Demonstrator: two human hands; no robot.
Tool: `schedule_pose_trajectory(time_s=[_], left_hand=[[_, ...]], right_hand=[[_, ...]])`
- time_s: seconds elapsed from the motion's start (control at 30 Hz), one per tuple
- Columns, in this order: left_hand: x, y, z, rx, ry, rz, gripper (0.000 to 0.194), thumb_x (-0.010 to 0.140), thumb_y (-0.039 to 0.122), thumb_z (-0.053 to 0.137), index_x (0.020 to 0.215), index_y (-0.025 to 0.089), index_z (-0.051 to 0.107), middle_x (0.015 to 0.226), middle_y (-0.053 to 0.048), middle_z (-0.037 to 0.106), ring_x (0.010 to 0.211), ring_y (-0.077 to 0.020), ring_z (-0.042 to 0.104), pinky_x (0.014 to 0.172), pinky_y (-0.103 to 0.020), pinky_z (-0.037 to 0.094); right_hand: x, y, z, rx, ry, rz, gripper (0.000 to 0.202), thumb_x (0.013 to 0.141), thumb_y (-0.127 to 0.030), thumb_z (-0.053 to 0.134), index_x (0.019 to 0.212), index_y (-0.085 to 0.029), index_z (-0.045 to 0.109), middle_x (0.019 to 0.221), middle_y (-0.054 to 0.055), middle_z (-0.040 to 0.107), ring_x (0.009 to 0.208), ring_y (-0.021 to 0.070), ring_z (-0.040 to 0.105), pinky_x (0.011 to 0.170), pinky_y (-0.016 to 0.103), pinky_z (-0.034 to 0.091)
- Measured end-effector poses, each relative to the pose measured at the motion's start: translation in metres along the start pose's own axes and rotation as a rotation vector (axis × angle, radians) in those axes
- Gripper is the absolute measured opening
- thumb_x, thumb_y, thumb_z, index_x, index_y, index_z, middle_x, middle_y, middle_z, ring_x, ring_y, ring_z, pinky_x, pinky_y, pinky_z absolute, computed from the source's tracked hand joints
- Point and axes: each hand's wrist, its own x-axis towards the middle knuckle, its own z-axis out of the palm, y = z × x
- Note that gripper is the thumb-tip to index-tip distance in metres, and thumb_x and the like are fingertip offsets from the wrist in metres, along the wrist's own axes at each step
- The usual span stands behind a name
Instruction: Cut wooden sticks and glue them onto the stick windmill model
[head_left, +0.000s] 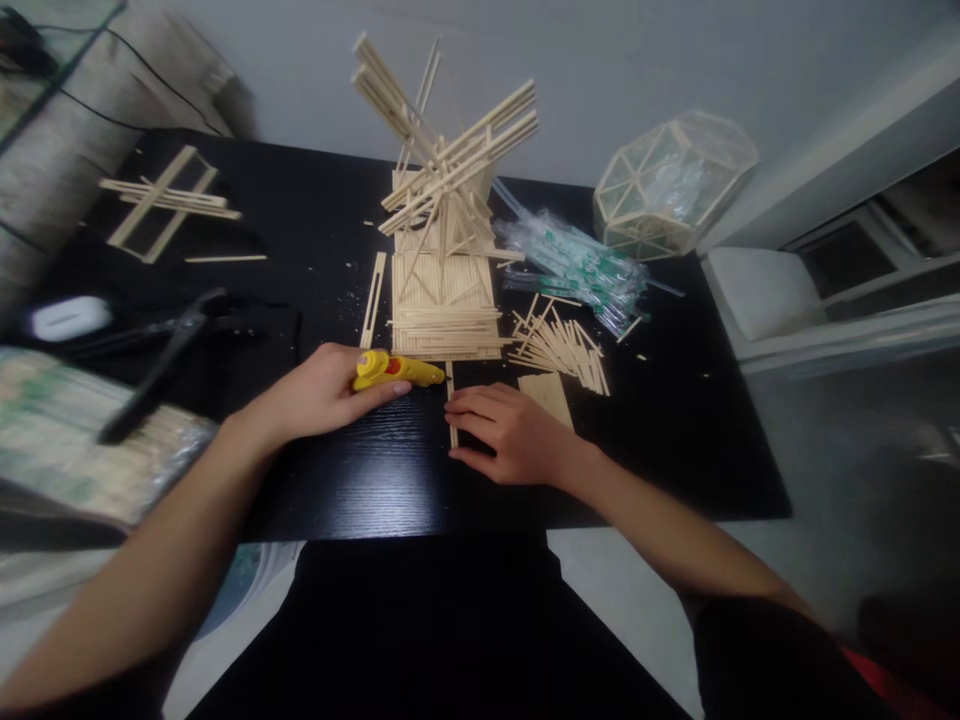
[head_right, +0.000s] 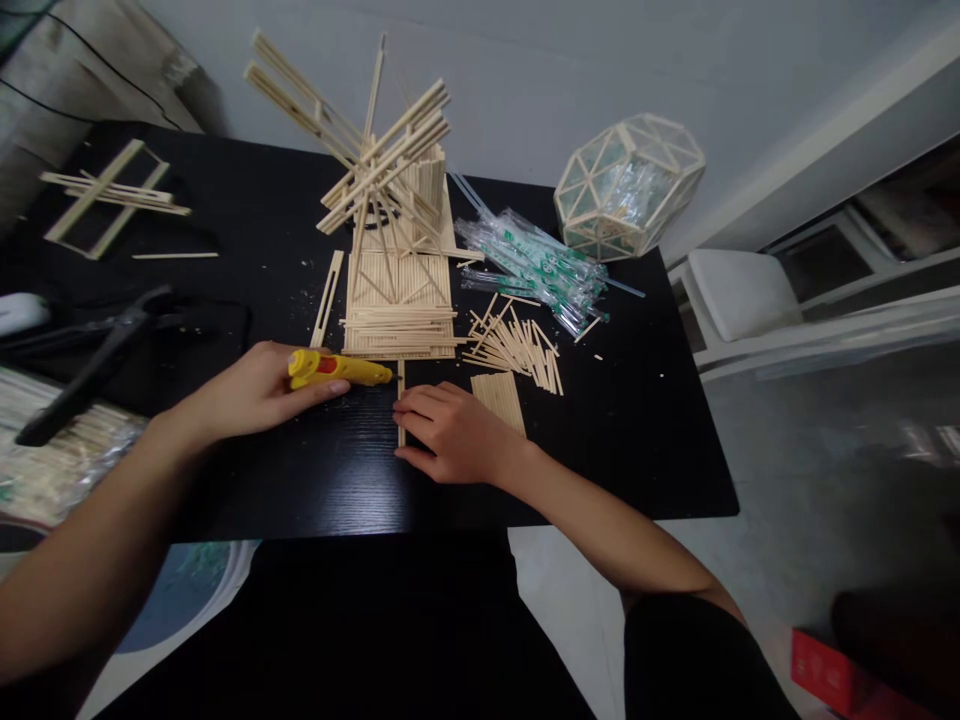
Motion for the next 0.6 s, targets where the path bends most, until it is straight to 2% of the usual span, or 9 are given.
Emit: schedule_pose_trajectory(time_s=[0.17,0.33,0.43,0.53,0.6], left_hand=[[-0.0024,-0.0028,-0.0012,-0.028,-0.062,0.003,0.032,0.097,0.048,0.062,0.083,0.02,0.07,0.063,0.003,0.063,0.053,-0.0127,0.056,0.055,-0.024,0.041],[-0.0012,-0.004,-0.0009,-0.022,-0.009,-0.027,0.031,0.096,0.049,0.063,0.094,0.021,0.075,0.07,0.002,0.068,0.057,-0.0135,0.058,0.057,-0.025,0.042],[-0.0016,-0.003,-0.0014,-0.026,0.024,-0.029,0.03,0.096,0.049,0.063,0.093,0.021,0.075,0.071,0.002,0.068,0.058,-0.013,0.057,0.058,-0.025,0.042],[-0.0043,-0.0003,-0.0042,-0.021,0.131,-0.035,0.031,0.095,0.048,0.066,0.087,0.019,0.071,0.071,0.003,0.064,0.06,-0.0116,0.054,0.06,-0.024,0.041],[-0.0063,0.0009,-0.0078,0.009,0.311,-0.066,0.031,0.095,0.047,0.067,0.084,0.018,0.065,0.072,0.003,0.059,0.062,-0.0111,0.051,0.062,-0.024,0.04]], right_hand=[[-0.0001,0.0006,0.001,-0.016,0.009,-0.008,0.027,0.101,-0.032,0.067,0.118,-0.012,0.074,0.125,0.015,0.075,0.121,0.0287,0.069,0.097,0.045,0.06],[-0.001,0.0013,0.0031,-0.035,0.02,-0.012,0.027,0.101,-0.033,0.067,0.118,-0.013,0.075,0.124,0.014,0.075,0.12,0.0279,0.069,0.097,0.044,0.06],[-0.0014,0.0013,0.003,-0.027,0.011,-0.01,0.027,0.101,-0.033,0.066,0.118,-0.014,0.075,0.124,0.015,0.075,0.12,0.0282,0.069,0.096,0.045,0.06],[-0.0014,0.001,0.0021,-0.033,0.01,-0.007,0.027,0.102,-0.033,0.066,0.118,-0.015,0.075,0.125,0.015,0.074,0.121,0.0291,0.069,0.095,0.046,0.06],[-0.0013,0.0012,0.0018,-0.032,0.01,-0.009,0.027,0.102,-0.033,0.066,0.119,-0.014,0.074,0.125,0.015,0.074,0.121,0.0296,0.068,0.096,0.047,0.06]])
